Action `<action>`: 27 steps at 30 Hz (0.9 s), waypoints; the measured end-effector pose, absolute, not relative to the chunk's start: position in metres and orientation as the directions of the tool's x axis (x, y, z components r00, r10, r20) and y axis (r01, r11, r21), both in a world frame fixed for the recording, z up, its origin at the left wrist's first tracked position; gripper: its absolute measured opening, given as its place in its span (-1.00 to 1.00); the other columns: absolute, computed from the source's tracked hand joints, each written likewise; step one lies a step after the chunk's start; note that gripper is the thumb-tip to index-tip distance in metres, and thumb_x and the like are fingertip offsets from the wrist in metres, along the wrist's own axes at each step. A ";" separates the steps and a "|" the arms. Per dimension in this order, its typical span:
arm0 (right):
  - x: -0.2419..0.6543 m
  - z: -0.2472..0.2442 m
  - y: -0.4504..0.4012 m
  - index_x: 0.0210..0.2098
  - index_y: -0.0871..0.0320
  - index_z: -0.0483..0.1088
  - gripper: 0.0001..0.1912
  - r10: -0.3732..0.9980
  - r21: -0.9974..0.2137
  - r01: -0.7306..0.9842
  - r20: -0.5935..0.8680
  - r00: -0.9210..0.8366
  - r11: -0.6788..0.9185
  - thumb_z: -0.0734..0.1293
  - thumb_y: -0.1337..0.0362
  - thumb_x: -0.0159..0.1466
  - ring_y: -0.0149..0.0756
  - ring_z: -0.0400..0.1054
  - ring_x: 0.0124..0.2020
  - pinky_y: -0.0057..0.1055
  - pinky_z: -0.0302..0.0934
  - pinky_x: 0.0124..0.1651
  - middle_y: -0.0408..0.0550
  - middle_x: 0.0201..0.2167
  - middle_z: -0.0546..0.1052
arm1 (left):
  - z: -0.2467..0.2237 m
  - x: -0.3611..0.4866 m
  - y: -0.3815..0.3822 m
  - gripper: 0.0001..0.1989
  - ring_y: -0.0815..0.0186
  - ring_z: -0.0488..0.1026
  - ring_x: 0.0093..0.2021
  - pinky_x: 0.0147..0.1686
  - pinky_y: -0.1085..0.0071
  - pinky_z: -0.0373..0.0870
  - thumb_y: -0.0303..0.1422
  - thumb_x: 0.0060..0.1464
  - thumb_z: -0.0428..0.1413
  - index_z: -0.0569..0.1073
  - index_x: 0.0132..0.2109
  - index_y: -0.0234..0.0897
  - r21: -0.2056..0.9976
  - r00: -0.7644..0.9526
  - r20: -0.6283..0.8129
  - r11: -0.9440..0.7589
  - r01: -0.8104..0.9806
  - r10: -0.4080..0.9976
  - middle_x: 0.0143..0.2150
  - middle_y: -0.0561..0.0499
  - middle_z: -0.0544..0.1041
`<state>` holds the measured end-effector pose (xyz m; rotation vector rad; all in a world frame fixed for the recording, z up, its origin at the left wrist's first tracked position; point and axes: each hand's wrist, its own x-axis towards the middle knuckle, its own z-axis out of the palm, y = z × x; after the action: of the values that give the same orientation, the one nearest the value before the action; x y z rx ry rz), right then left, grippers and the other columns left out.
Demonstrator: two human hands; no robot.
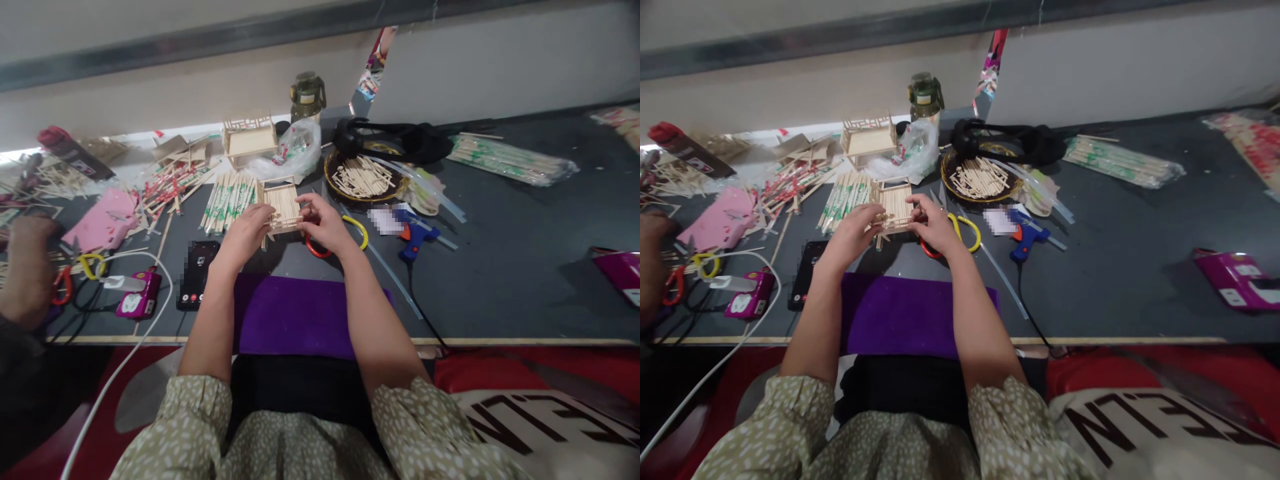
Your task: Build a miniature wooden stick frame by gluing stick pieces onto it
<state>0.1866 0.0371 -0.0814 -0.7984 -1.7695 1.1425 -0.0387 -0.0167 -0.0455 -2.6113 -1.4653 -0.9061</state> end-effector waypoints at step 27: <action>0.202 -0.078 0.058 0.00 0.01 0.29 -0.46 0.859 -0.961 -0.111 0.275 -0.433 0.252 0.47 0.34 0.05 -0.36 0.40 -0.34 -0.42 0.37 -0.31 -0.25 -0.37 0.44 | -0.043 -0.015 -0.012 -0.67 0.10 0.44 0.20 0.17 0.10 0.44 -0.59 0.21 0.09 0.41 0.09 -0.26 0.270 0.366 0.463 -0.522 0.809 0.807 0.11 -0.19 0.54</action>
<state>0.2022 0.0584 -0.0778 -0.7096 -1.6121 1.3367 -0.0147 -0.0117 -0.0434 -2.5935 -1.5340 -0.8760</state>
